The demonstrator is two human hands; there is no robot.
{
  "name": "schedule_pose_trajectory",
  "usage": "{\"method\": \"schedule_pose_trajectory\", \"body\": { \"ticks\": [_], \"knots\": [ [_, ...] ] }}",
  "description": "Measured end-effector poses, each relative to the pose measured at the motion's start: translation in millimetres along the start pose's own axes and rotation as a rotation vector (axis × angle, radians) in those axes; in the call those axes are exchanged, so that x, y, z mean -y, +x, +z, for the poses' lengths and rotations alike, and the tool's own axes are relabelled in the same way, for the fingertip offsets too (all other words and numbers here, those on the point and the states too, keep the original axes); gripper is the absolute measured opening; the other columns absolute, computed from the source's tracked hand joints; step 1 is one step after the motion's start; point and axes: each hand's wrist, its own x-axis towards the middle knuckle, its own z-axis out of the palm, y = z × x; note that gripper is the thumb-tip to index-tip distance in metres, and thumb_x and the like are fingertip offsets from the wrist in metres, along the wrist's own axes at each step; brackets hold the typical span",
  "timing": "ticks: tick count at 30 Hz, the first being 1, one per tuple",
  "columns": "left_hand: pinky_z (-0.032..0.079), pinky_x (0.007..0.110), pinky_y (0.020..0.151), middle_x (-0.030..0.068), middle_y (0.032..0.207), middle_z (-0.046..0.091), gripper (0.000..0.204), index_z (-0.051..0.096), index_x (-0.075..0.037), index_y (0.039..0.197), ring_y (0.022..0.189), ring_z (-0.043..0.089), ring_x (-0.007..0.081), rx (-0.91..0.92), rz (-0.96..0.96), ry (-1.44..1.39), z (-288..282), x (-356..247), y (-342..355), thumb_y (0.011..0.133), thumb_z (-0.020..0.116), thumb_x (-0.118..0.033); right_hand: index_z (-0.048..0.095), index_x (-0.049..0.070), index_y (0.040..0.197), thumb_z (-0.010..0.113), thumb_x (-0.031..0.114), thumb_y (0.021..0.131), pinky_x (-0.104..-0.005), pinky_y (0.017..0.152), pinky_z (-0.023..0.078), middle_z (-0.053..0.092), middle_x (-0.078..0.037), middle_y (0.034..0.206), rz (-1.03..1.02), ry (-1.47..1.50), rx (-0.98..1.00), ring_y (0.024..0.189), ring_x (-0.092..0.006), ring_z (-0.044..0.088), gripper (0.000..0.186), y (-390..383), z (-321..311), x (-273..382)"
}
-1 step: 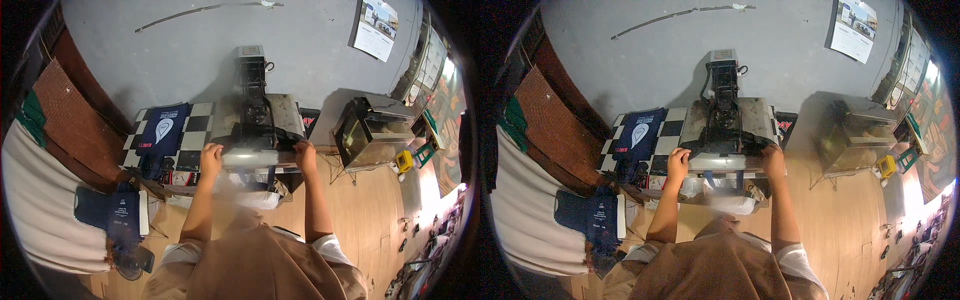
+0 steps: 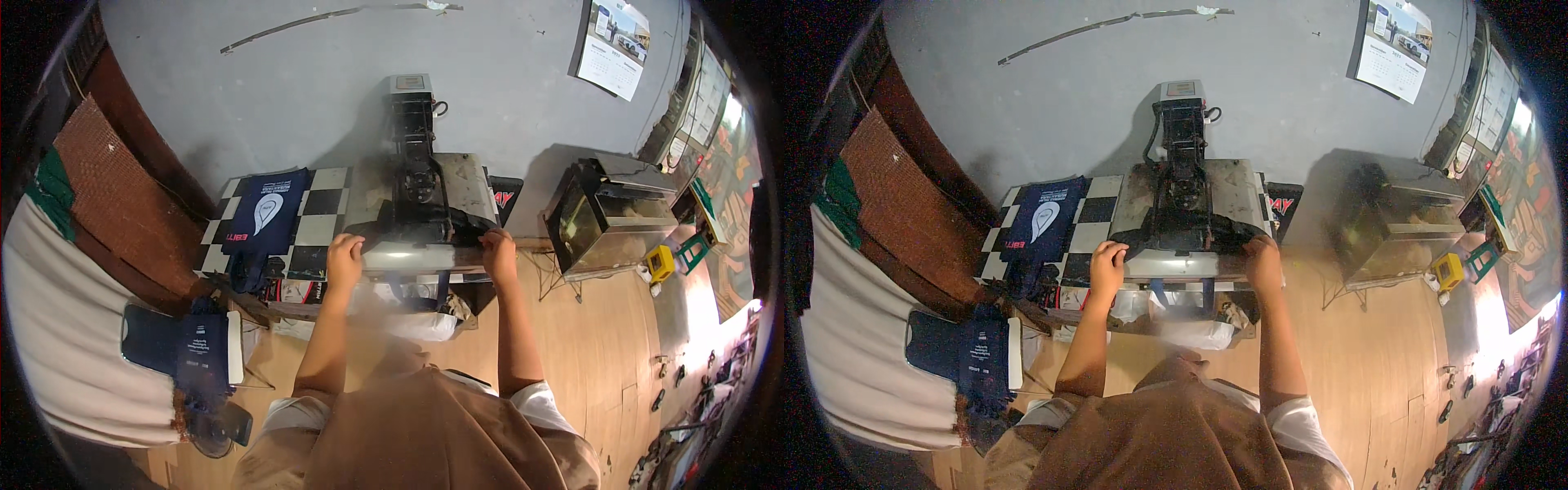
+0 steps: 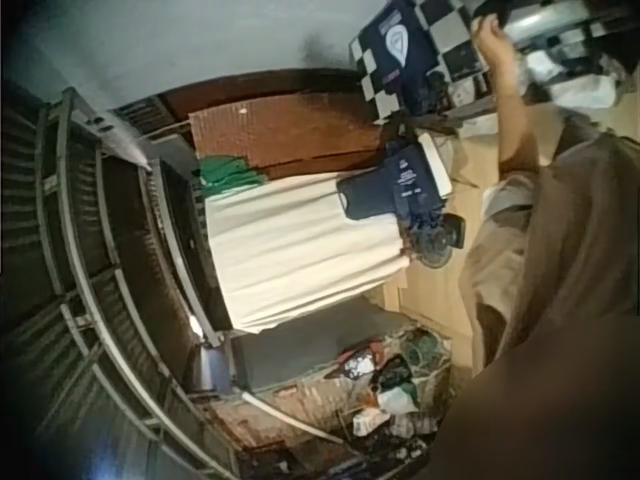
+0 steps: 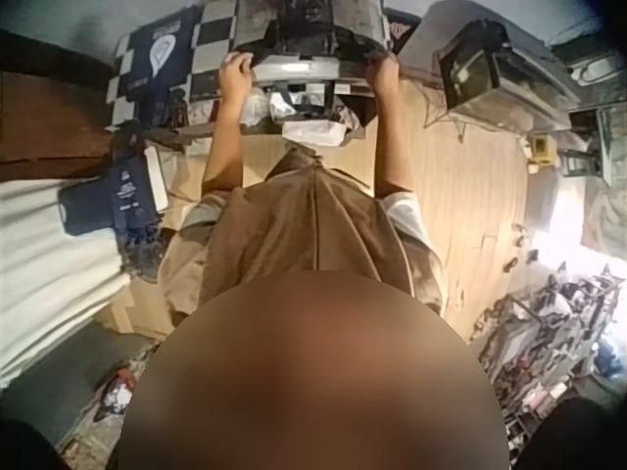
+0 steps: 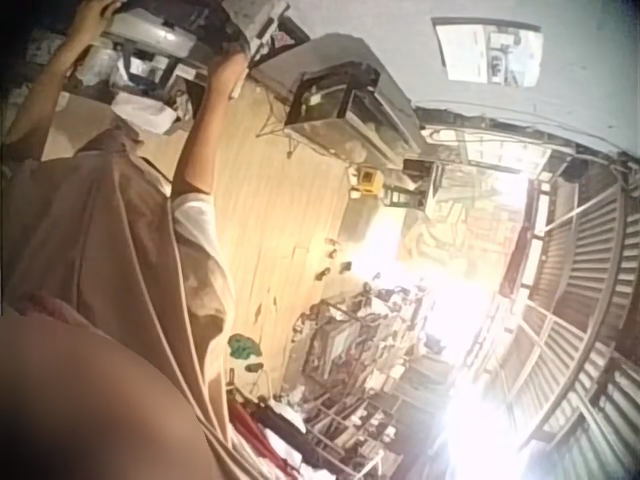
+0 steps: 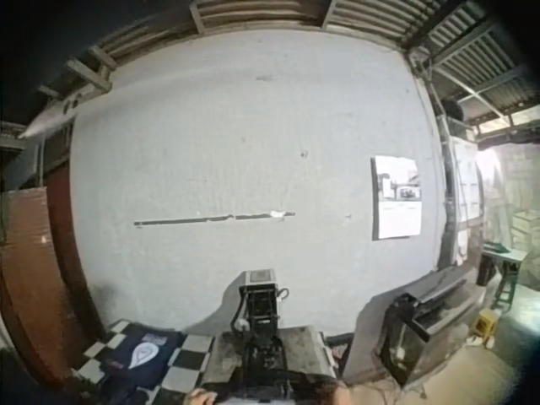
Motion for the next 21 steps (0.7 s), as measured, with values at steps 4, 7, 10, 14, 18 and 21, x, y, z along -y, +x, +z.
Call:
{"method": "schedule_pose_trajectory", "body": {
  "ticks": [4, 7, 10, 14, 18, 21],
  "knots": [
    [0.049, 0.042, 0.082, 0.0148, 0.092, 0.065, 0.010, 0.071, -0.002, 0.091, 0.089, 0.062, 0.0358, -0.004, 0.006, 0.017, -0.3, 0.7, -1.7, 0.082, 0.065, -0.002, 0.070, -0.003, 0.083, 0.059, -0.007, 0.073, -0.0370, 0.075, 0.052, 0.066, -0.018, 0.086, -0.009, 0.035, -0.015, 0.083, -0.0342, 0.064, 0.015, 0.5, -2.4, 7.2],
    [0.049, 0.042, 0.082, 0.0148, 0.092, 0.065, 0.010, 0.071, -0.002, 0.090, 0.089, 0.062, 0.0358, -0.015, 0.016, 0.023, 0.3, -0.3, -1.9, 0.082, 0.065, -0.003, 0.069, -0.003, 0.083, 0.058, -0.007, 0.073, -0.0374, 0.075, 0.052, 0.066, -0.018, 0.086, -0.060, 0.045, -0.059, 0.082, -0.0346, 0.064, 0.015, 0.6, -1.4, 6.9],
    [0.048, 0.042, 0.084, 0.0148, 0.094, 0.065, 0.010, 0.070, -0.003, 0.091, 0.090, 0.061, 0.0358, -0.009, -0.002, 0.028, 0.3, -1.2, -2.5, 0.083, 0.064, -0.003, 0.069, -0.003, 0.083, 0.058, -0.007, 0.074, -0.0377, 0.077, 0.052, 0.067, -0.018, 0.088, -0.022, 0.023, -0.002, 0.084, -0.0347, 0.064, 0.015, 0.9, -4.9, 11.2],
    [0.046, 0.044, 0.087, 0.0146, 0.098, 0.065, 0.014, 0.069, -0.003, 0.096, 0.096, 0.060, 0.0364, 0.009, 0.023, 0.055, -0.4, 1.1, -3.9, 0.084, 0.063, -0.003, 0.069, -0.004, 0.084, 0.058, -0.007, 0.075, -0.0379, 0.079, 0.051, 0.067, -0.018, 0.090, -0.058, 0.000, -0.020, 0.088, -0.0349, 0.064, 0.015, -0.7, -2.4, 9.4],
    [0.045, 0.044, 0.091, 0.0150, 0.107, 0.063, 0.018, 0.067, -0.004, 0.102, 0.104, 0.056, 0.0379, 0.050, 0.015, 0.043, -4.5, 0.0, -6.2, 0.084, 0.063, -0.003, 0.069, -0.003, 0.089, 0.058, -0.006, 0.076, -0.0386, 0.082, 0.050, 0.067, -0.018, 0.096, -0.054, -0.056, -0.021, 0.093, -0.0358, 0.062, 0.017, -4.6, -3.9, 14.1],
    [0.046, 0.045, 0.091, 0.0147, 0.116, 0.059, 0.019, 0.067, -0.006, 0.106, 0.110, 0.053, 0.0376, -0.032, 0.097, 0.065, -9.1, -22.4, -14.1, 0.087, 0.062, -0.004, 0.068, -0.001, 0.096, 0.057, -0.007, 0.075, -0.0416, 0.086, 0.048, 0.065, -0.018, 0.103, -0.138, -0.100, -0.103, 0.097, -0.0378, 0.060, 0.024, -11.2, -9.6, 29.3]
  ]
}}
